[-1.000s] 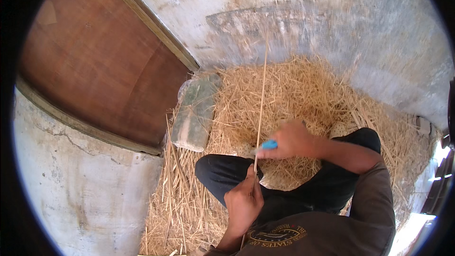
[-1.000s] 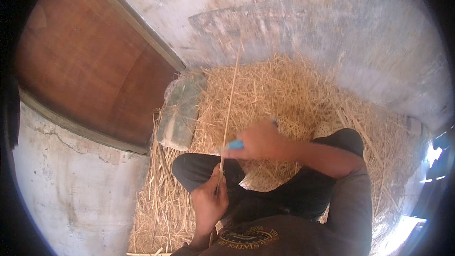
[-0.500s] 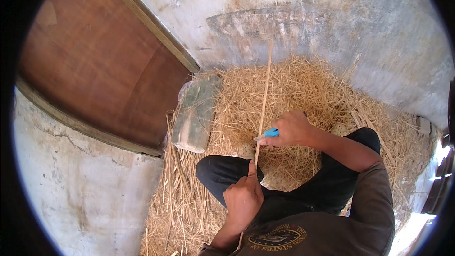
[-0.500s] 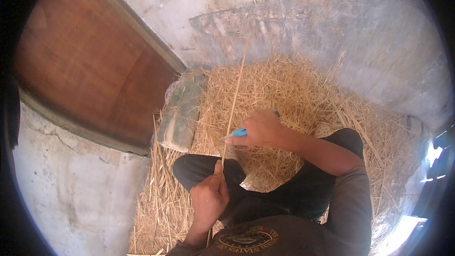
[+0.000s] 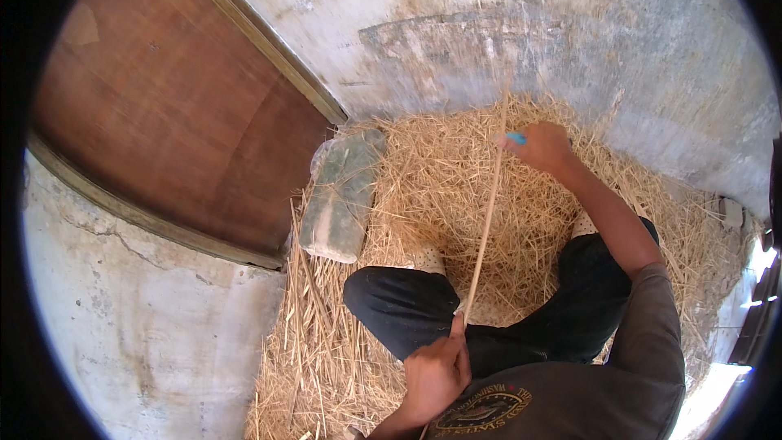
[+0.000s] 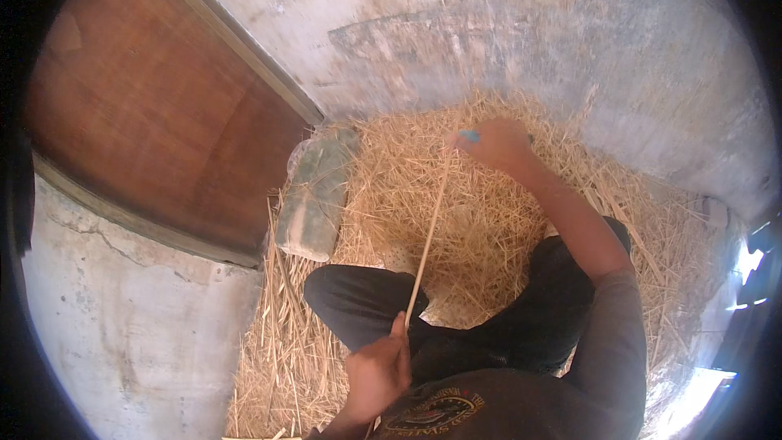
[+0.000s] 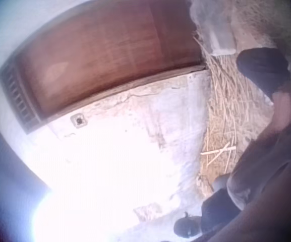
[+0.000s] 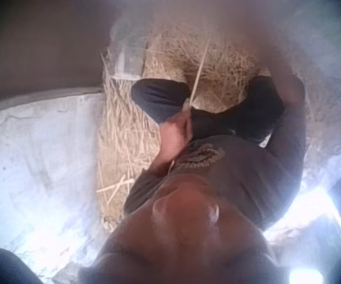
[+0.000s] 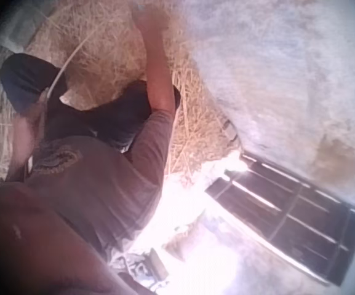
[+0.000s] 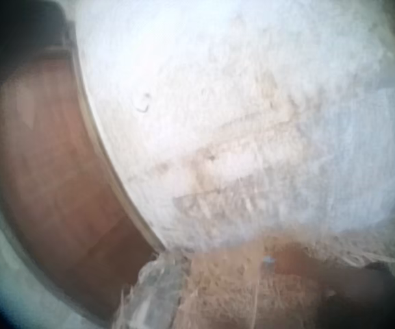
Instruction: The person sits on a bed of straw and uses a small knife to shave a long, thin piece of wood. They hold the wood vertically and repeatedly scrape the blade along its length to remove thin strips of material.
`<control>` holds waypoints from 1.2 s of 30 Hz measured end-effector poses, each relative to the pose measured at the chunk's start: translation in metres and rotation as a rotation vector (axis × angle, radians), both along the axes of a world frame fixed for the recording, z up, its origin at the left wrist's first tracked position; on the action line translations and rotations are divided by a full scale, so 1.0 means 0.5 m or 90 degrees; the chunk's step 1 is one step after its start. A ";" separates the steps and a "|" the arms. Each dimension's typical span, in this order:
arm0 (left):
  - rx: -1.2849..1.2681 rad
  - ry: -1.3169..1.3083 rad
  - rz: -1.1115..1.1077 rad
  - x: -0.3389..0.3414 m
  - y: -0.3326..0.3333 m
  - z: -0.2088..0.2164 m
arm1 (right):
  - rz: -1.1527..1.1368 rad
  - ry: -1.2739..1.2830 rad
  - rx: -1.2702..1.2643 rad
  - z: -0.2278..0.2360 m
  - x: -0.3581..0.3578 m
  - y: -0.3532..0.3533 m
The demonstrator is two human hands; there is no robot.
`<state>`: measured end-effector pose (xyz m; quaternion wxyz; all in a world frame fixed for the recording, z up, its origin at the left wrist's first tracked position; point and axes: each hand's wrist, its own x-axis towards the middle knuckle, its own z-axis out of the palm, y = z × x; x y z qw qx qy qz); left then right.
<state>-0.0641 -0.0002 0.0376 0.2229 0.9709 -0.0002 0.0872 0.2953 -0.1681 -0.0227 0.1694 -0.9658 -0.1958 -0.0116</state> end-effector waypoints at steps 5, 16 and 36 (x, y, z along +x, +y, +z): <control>-0.124 0.041 -0.011 -0.053 -0.002 -0.007 | -0.114 0.000 -0.057 0.013 0.121 -0.074; -0.434 0.079 0.028 -0.090 -0.011 -0.025 | -0.358 0.002 0.029 -0.089 0.231 -0.283; -0.636 0.076 0.150 0.056 0.006 0.008 | 0.350 -0.065 0.091 0.087 -0.224 0.064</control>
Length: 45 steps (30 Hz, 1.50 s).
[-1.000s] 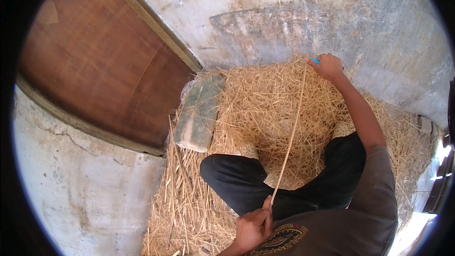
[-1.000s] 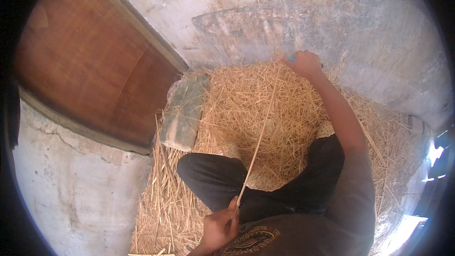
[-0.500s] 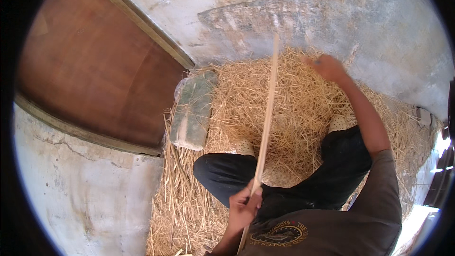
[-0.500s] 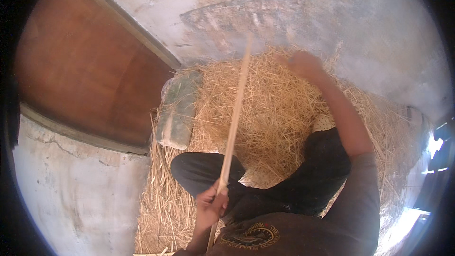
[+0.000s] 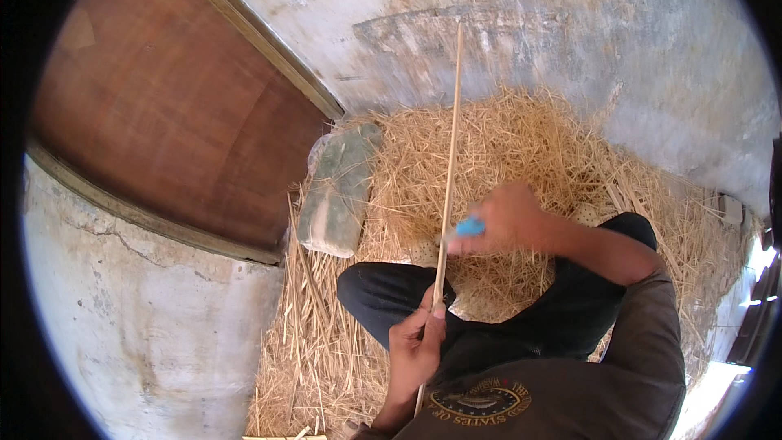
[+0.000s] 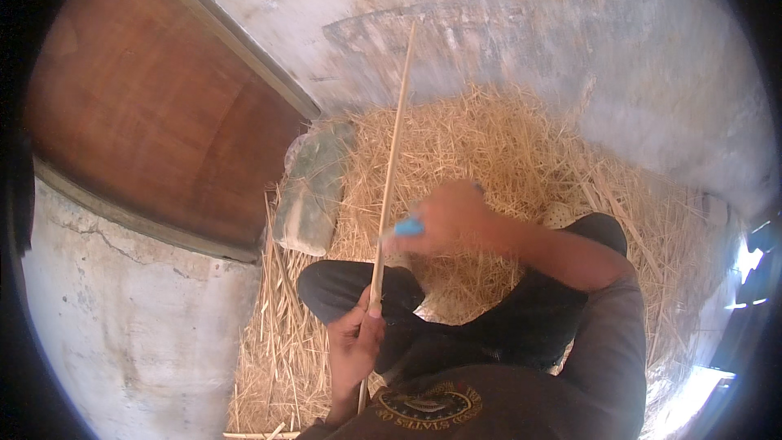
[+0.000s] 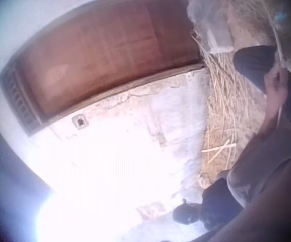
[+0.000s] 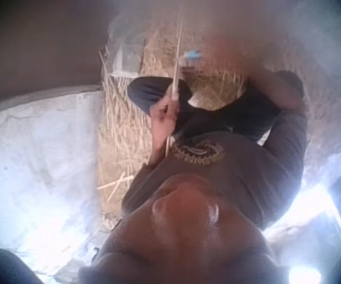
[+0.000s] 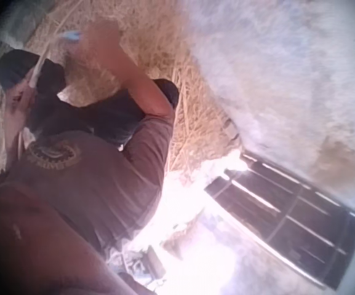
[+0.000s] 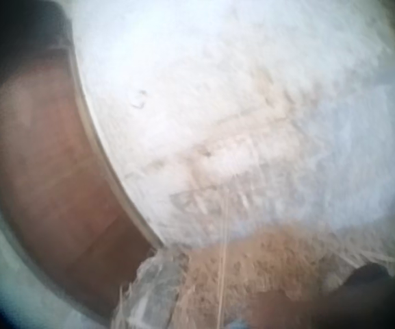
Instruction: The person sits on a bed of straw and uses a small knife to shave a long, thin piece of wood. They hold the wood vertically and repeatedly scrape the blade along its length to remove thin strips of material.
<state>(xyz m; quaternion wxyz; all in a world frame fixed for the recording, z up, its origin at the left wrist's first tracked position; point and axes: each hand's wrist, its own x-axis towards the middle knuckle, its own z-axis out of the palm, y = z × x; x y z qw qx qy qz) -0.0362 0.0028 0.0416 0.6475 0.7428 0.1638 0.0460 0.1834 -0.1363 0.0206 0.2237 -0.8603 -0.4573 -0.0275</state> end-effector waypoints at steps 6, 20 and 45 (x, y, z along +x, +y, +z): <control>0.126 -0.009 -0.006 -0.013 -0.009 -0.005 | -0.116 -0.034 0.022 -0.025 0.019 0.000; 0.230 -0.032 -0.001 -0.010 -0.009 -0.018 | -0.028 0.028 -0.012 -0.017 -0.007 0.002; 0.230 -0.026 -0.107 -0.081 -0.030 -0.003 | -0.408 0.012 0.001 -0.057 0.269 -0.101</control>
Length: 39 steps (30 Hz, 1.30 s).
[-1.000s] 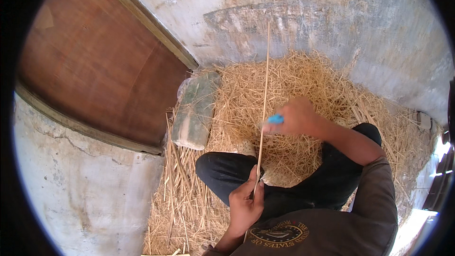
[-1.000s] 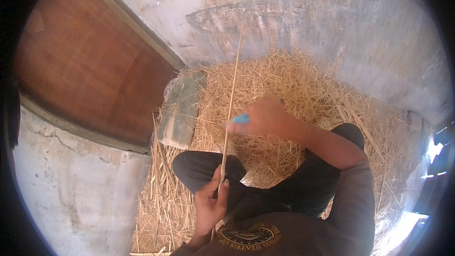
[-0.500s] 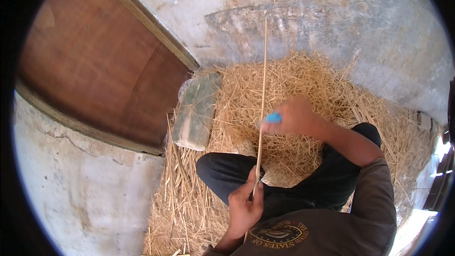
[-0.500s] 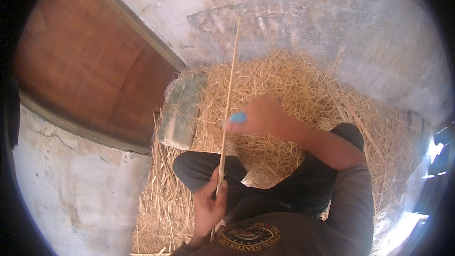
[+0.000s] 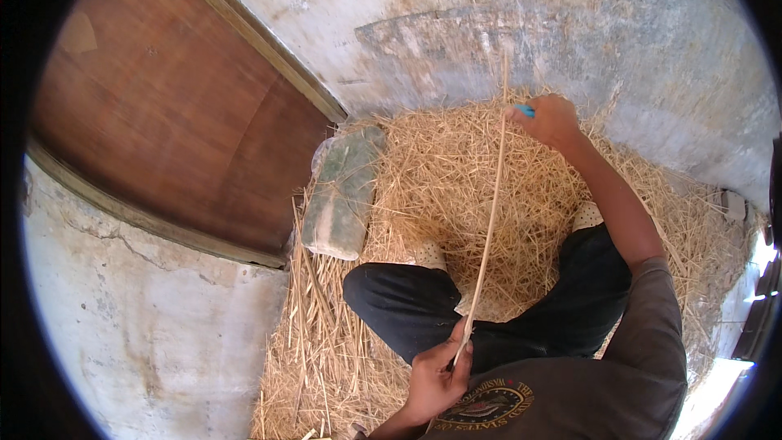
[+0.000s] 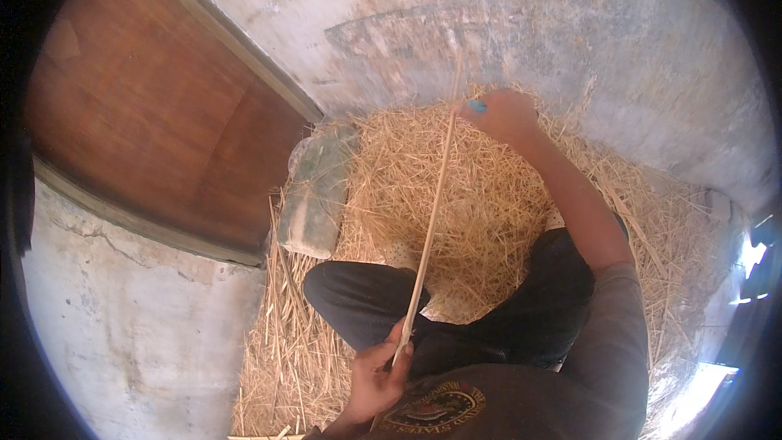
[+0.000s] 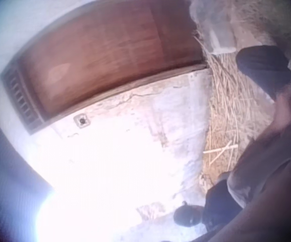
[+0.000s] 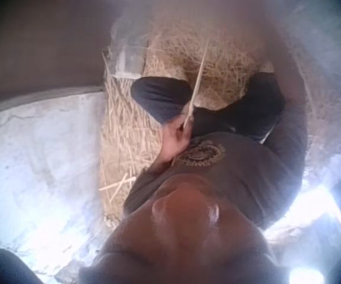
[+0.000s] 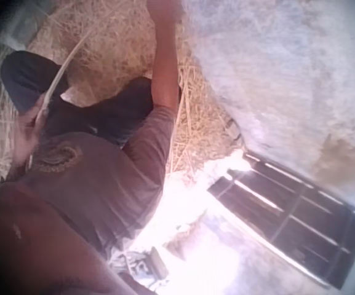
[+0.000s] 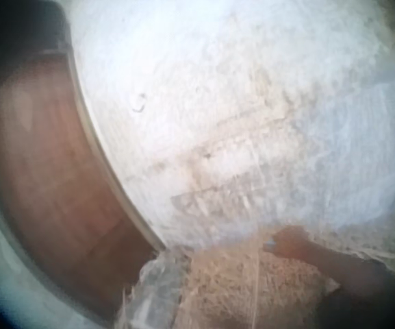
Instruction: The person sits on a bed of straw and uses a small knife to shave a long, thin piece of wood. They hold the wood vertically and repeatedly scrape the blade along its length to remove thin strips of material.
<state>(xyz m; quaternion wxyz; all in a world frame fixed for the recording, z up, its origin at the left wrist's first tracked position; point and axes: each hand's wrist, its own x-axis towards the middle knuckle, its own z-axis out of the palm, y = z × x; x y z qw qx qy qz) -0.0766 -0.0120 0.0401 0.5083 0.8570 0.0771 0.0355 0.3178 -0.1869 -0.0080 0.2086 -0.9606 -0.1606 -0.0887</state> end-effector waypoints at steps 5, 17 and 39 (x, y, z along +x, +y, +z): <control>-0.011 0.069 -0.054 -0.048 0.010 -0.001 | -0.108 0.074 -0.044 0.021 0.082 -0.072; -0.233 0.143 0.068 -0.048 0.020 -0.048 | -0.162 0.143 0.050 -0.050 0.126 -0.148; -0.057 -0.013 0.112 0.076 0.031 -0.004 | 0.411 -0.038 0.010 0.033 -0.291 0.119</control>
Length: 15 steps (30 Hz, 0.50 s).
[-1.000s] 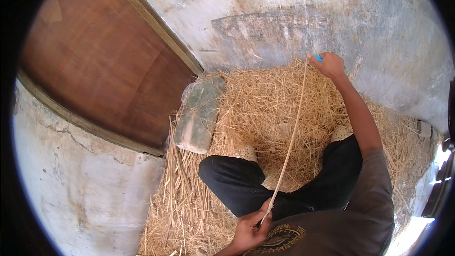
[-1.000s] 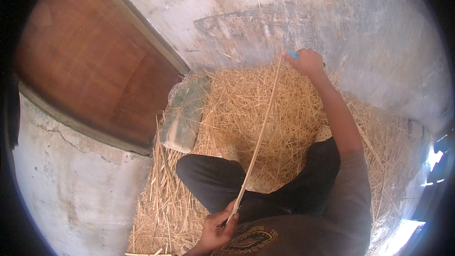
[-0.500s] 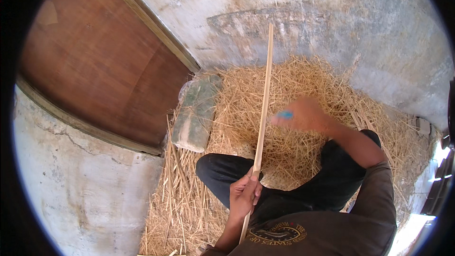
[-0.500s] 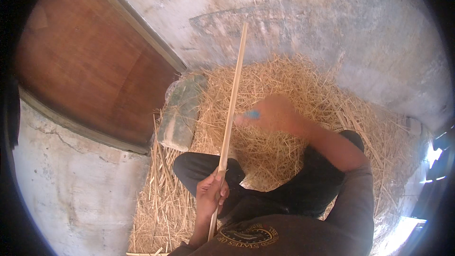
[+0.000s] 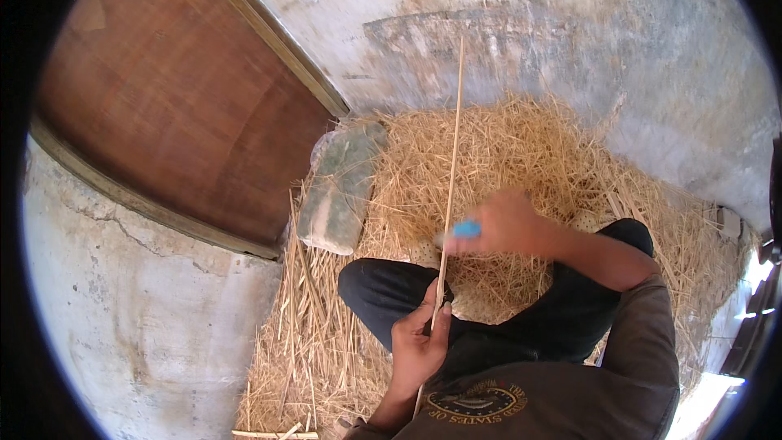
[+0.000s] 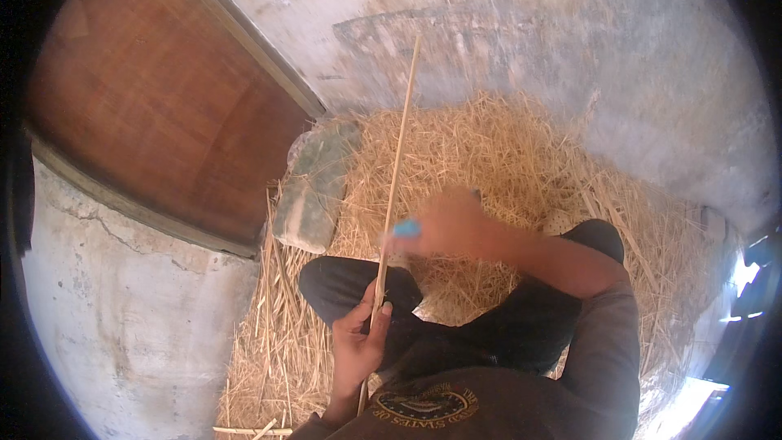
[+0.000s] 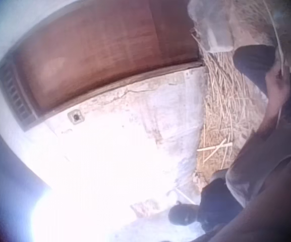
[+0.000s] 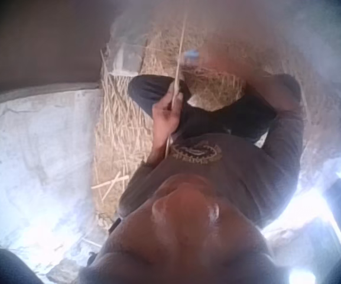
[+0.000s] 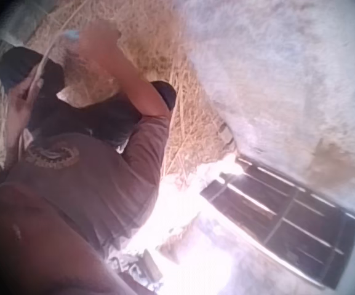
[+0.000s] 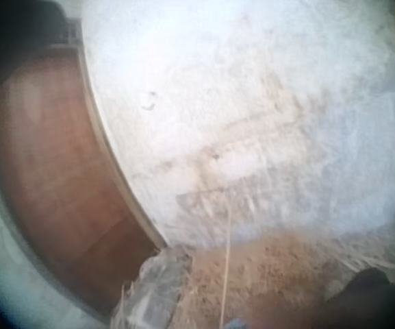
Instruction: The person sits on a bed of straw and uses a small knife to shave a long, thin piece of wood. They hold the wood vertically and repeatedly scrape the blade along its length to remove thin strips of material.
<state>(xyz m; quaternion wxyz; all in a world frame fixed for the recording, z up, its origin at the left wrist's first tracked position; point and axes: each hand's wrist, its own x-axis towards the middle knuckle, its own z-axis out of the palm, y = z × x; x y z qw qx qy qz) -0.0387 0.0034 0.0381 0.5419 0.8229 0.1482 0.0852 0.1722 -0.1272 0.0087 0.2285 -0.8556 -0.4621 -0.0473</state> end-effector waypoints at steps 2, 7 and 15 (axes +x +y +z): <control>0.009 0.023 -0.012 -0.007 -0.005 0.001 | -0.125 0.021 0.019 -0.001 0.071 -0.010; 0.020 -0.028 0.004 -0.002 -0.005 -0.013 | 0.030 0.023 -0.031 0.003 -0.025 -0.006; 0.270 -0.060 0.004 0.006 -0.009 0.003 | -0.015 0.045 -0.028 -0.008 -0.004 -0.003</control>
